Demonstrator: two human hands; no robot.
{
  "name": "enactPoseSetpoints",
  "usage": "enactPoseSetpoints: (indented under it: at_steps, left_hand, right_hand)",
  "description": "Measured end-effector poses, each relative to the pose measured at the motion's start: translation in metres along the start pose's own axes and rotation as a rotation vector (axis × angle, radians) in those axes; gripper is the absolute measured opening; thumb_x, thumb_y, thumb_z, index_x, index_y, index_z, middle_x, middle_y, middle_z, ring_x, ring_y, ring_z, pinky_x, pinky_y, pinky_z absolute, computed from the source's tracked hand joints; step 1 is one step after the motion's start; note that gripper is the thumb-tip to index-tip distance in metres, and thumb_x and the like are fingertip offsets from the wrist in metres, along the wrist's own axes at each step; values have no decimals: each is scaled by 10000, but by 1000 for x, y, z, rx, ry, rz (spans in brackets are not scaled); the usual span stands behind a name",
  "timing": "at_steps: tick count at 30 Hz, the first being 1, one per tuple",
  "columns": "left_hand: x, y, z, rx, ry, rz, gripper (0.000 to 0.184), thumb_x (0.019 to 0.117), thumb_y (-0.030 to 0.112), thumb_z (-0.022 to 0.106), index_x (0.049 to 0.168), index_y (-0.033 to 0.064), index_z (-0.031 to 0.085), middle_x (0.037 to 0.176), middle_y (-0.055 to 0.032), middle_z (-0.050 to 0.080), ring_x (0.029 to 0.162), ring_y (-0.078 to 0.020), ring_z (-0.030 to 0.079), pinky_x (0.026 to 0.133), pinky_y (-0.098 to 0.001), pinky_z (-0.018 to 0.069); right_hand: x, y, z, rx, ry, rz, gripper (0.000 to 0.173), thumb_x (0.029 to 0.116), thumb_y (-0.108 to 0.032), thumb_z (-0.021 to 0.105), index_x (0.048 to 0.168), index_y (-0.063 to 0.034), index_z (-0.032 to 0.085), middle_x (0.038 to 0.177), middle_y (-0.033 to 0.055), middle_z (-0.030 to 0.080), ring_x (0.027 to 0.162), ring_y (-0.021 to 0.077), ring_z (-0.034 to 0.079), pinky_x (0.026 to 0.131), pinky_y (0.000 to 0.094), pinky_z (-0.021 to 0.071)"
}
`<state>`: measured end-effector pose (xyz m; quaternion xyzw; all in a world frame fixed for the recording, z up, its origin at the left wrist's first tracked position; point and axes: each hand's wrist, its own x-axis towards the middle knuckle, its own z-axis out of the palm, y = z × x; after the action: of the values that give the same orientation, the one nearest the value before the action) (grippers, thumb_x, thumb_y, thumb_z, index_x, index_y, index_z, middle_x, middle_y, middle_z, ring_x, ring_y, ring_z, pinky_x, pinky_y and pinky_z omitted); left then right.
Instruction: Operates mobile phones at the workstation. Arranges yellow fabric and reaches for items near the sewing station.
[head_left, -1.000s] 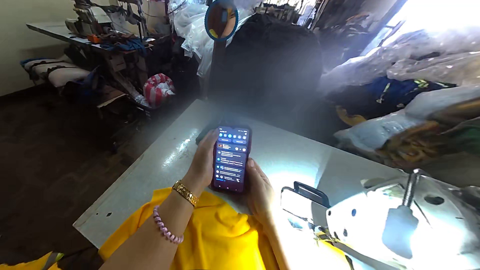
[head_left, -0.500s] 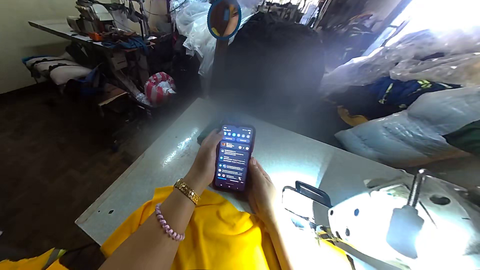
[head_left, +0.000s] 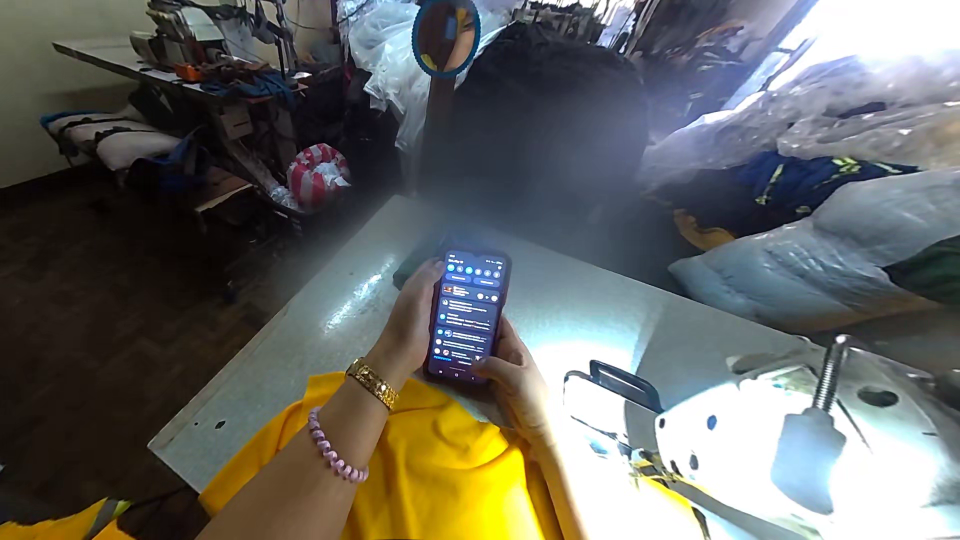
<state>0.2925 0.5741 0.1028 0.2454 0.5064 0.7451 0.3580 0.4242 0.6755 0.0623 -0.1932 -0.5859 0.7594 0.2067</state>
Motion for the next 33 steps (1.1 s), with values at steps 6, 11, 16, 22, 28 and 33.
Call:
enactPoseSetpoints:
  at_steps: [6, 11, 16, 22, 28, 33]
  left_hand:
    - [-2, 0, 1, 14, 6, 5, 528, 1077, 528, 279, 1444, 234, 520, 1241, -45, 689, 1047, -181, 694, 868, -416, 584]
    - [-3, 1, 1, -4, -18, 10, 524, 1082, 519, 270, 1433, 225, 526, 1236, -49, 689, 1046, -178, 694, 872, -412, 582]
    - [-3, 1, 2, -19, -40, 34, 514, 1087, 488, 254, 1424, 215, 529, 1223, -46, 695, 1031, -170, 700, 859, -399, 589]
    - [-5, 1, 2, 13, -47, 64, 516, 1088, 502, 242, 1411, 238, 546, 1225, -24, 694, 1039, -151, 694, 860, -388, 587]
    - [-3, 0, 1, 2, -56, 72, 525, 1088, 487, 230, 1421, 221, 536, 1236, -36, 692, 1051, -162, 694, 870, -395, 586]
    - [-2, 3, 2, -33, 11, 18, 458, 1094, 476, 315, 1414, 241, 545, 1231, -36, 692, 1054, -164, 690, 886, -398, 577]
  right_hand:
    - [2, 3, 3, -51, 39, -71, 505, 997, -299, 541, 1459, -114, 452, 1170, 134, 701, 1036, 227, 714, 910, 388, 602]
    - [0, 1, 7, -35, 108, -53, 515, 1031, -441, 464, 1461, -158, 480, 1186, 107, 705, 1063, 209, 707, 919, 386, 595]
    - [2, 2, 5, -50, 99, -64, 459, 1052, -375, 442, 1455, -158, 483, 1183, 113, 705, 1057, 218, 709, 918, 394, 596]
    - [3, 3, 3, -52, 91, -57, 540, 911, -42, 563, 1440, -100, 472, 1120, 111, 720, 969, 190, 728, 856, 360, 614]
    - [3, 3, -4, -23, 13, -3, 782, 724, -9, 628, 1467, -123, 417, 1182, 146, 699, 1024, 231, 720, 863, 388, 613]
    - [2, 5, -11, -30, -54, -34, 852, 695, 7, 632, 1481, -184, 365, 1253, 109, 671, 1082, 216, 702, 896, 389, 606]
